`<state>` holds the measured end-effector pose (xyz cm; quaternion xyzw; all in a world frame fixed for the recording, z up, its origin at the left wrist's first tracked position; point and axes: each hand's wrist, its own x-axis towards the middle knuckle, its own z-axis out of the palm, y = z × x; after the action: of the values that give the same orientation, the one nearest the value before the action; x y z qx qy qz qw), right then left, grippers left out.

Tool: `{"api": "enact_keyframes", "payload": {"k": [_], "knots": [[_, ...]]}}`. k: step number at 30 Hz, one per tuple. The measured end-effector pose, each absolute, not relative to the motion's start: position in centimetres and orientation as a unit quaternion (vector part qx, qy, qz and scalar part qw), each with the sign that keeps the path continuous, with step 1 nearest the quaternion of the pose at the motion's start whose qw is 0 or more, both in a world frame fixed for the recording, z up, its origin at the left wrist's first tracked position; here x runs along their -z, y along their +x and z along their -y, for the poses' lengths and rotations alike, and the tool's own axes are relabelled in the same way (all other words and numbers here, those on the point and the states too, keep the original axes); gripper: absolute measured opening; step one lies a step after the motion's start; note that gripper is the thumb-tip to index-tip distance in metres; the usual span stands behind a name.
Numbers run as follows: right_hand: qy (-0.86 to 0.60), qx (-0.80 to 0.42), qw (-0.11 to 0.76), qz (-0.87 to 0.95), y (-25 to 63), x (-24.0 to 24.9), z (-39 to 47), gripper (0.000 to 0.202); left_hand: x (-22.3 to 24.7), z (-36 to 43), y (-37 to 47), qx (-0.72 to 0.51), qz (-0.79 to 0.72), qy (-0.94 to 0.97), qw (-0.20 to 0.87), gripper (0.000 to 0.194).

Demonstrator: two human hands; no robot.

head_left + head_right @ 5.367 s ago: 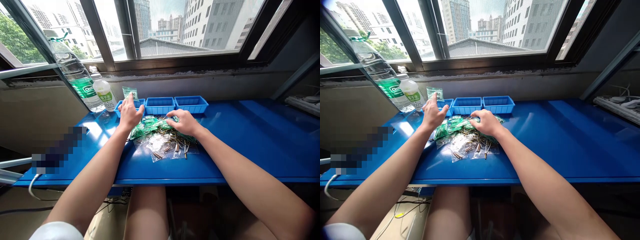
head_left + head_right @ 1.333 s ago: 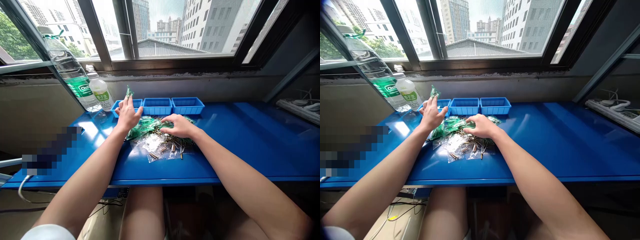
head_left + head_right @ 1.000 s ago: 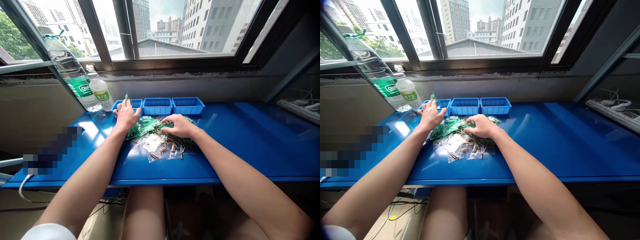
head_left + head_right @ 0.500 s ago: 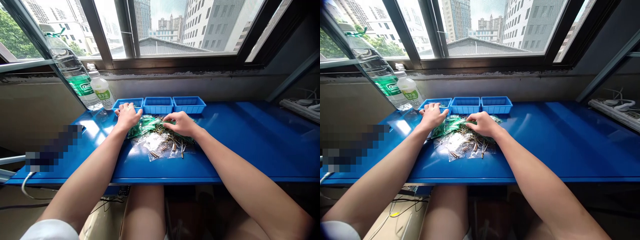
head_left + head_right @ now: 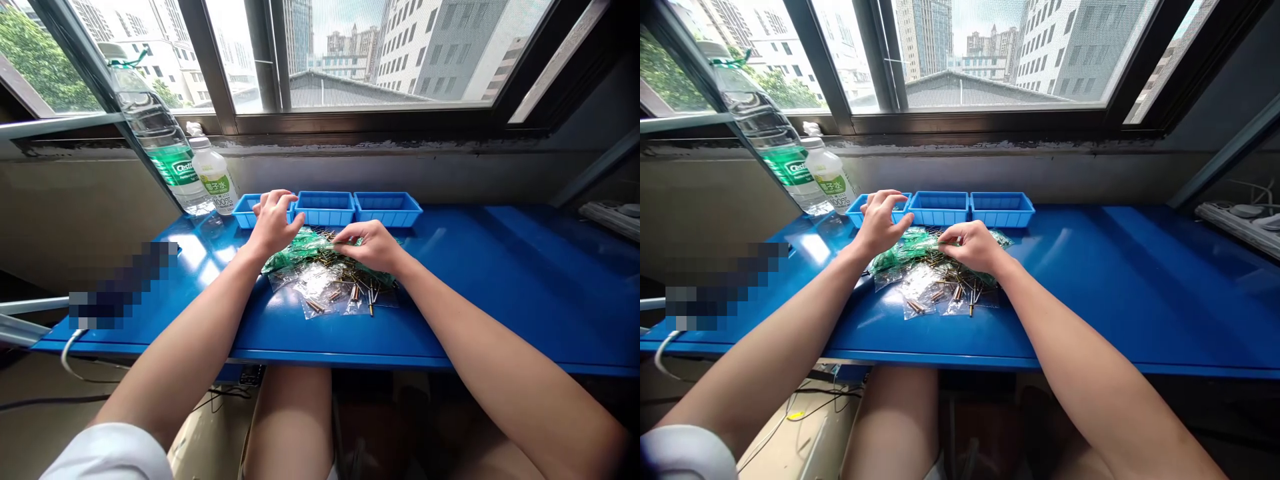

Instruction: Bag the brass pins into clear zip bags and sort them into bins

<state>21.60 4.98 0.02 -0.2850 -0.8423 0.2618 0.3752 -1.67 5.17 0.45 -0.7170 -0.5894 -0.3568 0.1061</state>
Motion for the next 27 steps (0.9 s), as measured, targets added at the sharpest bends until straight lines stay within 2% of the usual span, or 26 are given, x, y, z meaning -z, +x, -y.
{"api": "enact_keyframes", "payload": {"k": [4,11,16,22,25,27], "knots": [[-0.315,-0.254,0.41,0.818,21.5,-0.2,-4.9,0.014,-0.7,-4.7,-1.6,0.361,0.514,-0.776,0.065,0.023],[-0.357,-0.252,0.463,0.771,21.5,-0.1,-5.1,0.02,-1.5,-3.0,0.4,0.416,0.353,-0.828,-0.128,0.018],[-0.366,-0.268,0.489,0.745,21.5,-0.3,-5.0,0.023,-1.5,-2.7,1.5,0.397,0.291,-0.855,-0.165,0.018],[-0.333,-0.336,0.477,0.741,21.4,-0.3,-4.7,0.033,-0.9,-3.3,1.6,0.429,0.3,-0.833,-0.179,0.028],[-0.328,-0.343,0.471,0.744,21.5,-0.2,-4.9,0.04,-0.8,-3.4,1.6,0.437,0.308,-0.826,-0.178,0.03],[-0.334,-0.338,0.468,0.745,21.5,-0.1,-5.0,0.039,-0.8,-3.4,1.5,0.43,0.308,-0.829,-0.183,0.031]]}}
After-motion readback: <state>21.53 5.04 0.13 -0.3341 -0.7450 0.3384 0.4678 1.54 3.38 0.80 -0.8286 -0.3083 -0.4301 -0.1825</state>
